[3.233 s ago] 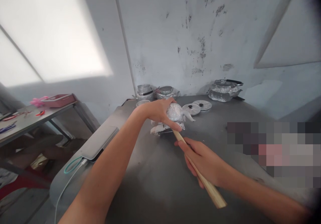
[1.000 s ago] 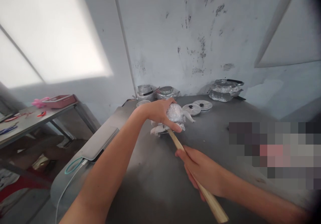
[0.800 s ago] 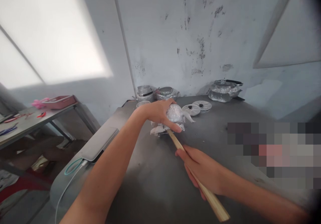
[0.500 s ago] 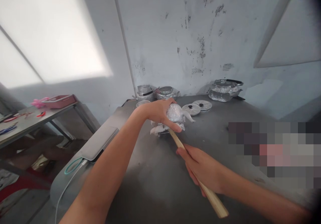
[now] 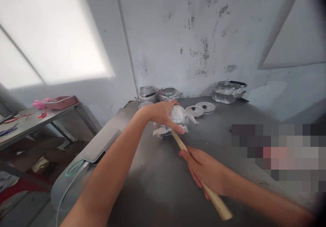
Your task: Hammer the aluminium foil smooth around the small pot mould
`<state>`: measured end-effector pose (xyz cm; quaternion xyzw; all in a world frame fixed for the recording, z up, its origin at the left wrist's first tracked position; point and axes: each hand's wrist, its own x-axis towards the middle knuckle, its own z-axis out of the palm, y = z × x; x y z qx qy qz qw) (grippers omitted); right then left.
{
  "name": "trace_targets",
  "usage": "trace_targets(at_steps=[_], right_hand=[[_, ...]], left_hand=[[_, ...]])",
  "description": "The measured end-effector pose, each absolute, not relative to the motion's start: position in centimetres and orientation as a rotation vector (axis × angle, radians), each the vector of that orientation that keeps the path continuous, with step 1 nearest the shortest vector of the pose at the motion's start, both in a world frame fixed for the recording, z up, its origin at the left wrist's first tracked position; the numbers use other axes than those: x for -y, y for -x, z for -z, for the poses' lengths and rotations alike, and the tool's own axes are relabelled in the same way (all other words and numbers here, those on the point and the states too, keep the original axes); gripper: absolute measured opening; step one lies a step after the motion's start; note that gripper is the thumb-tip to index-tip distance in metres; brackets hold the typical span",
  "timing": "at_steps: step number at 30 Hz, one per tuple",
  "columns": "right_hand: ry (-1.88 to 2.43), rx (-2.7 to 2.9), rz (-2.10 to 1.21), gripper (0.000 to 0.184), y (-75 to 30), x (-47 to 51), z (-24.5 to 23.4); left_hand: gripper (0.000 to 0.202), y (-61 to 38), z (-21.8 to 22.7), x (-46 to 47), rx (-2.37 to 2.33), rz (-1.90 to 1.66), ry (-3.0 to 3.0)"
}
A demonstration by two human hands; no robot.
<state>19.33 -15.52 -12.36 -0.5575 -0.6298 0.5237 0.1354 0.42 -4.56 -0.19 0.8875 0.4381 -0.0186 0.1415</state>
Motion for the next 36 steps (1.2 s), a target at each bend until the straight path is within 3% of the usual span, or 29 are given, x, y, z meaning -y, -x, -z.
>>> trace_targets(at_steps=[8, 14, 20, 25, 36], right_hand=[[1.483, 1.792, -1.422, 0.036, -19.21, 15.71, 12.81], [1.565, 1.789, -1.53, 0.034, -19.14, 15.67, 12.24], [1.467, 1.805, -1.377, 0.035, -19.17, 15.63, 11.98], [1.574, 1.838, -1.521, 0.034, -19.39, 15.49, 12.43], [1.506, 1.795, -1.48, 0.035, -19.24, 15.61, 12.68]], left_hand=[[0.122, -0.52, 0.1, 4.76, -1.27, 0.049, -2.567], [0.119, -0.51, 0.06, 4.75, -1.273, 0.054, -2.562], [0.116, -0.36, 0.2, 4.62, -1.266, 0.043, -2.552], [0.12, -0.42, 0.21, 4.57, -1.268, 0.053, -2.566], [0.118, -0.51, 0.19, 4.65, -1.278, 0.042, -2.568]])
